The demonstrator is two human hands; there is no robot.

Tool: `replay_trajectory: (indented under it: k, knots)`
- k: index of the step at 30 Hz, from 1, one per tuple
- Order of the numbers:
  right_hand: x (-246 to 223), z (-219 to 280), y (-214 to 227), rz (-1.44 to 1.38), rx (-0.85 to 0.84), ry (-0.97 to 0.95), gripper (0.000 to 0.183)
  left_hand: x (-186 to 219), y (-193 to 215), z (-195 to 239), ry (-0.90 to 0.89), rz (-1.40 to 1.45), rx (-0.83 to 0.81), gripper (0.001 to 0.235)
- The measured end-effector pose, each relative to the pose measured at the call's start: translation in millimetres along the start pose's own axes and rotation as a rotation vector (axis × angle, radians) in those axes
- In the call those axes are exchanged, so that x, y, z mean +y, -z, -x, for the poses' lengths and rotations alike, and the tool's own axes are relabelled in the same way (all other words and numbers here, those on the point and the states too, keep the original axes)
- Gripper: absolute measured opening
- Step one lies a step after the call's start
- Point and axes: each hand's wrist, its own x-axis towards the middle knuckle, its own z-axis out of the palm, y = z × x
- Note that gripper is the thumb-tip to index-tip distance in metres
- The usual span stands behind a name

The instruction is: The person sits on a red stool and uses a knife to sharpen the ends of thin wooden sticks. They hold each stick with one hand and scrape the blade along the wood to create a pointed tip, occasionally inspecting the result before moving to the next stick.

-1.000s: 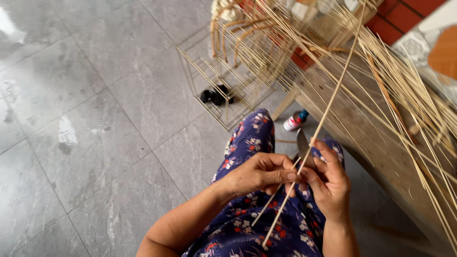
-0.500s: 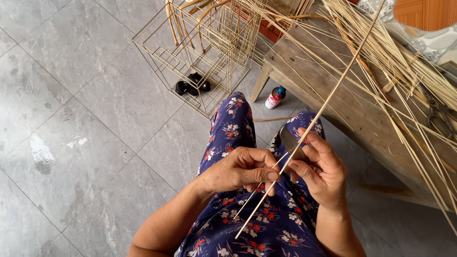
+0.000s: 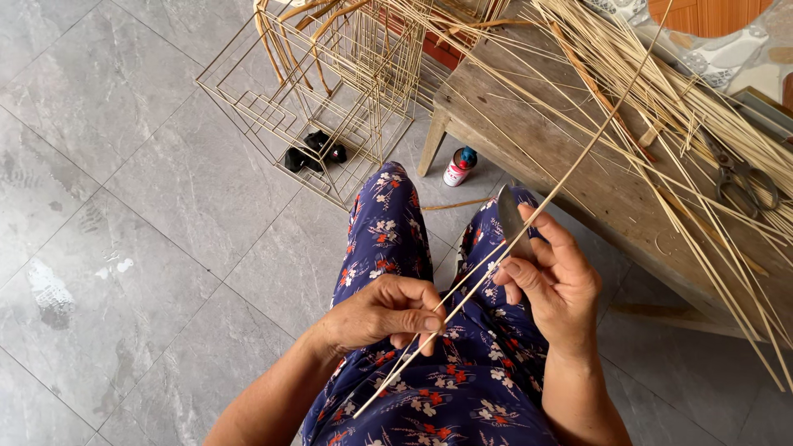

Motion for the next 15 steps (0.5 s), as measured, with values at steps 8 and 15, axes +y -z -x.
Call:
replay_trajectory:
  k: [8, 15]
  knots:
    - [0.0, -12.0, 9.7, -0.027, 0.099, 0.007, 0.052, -24.6, 20.6, 22.4, 0.089, 0.010, -0.013, 0.015]
    - [1.8, -11.4, 6.3, 0.012, 0.022, -0.022, 0.055, -12.5, 28.7, 24.8, -0.001, -0.397, -0.122, 0.029]
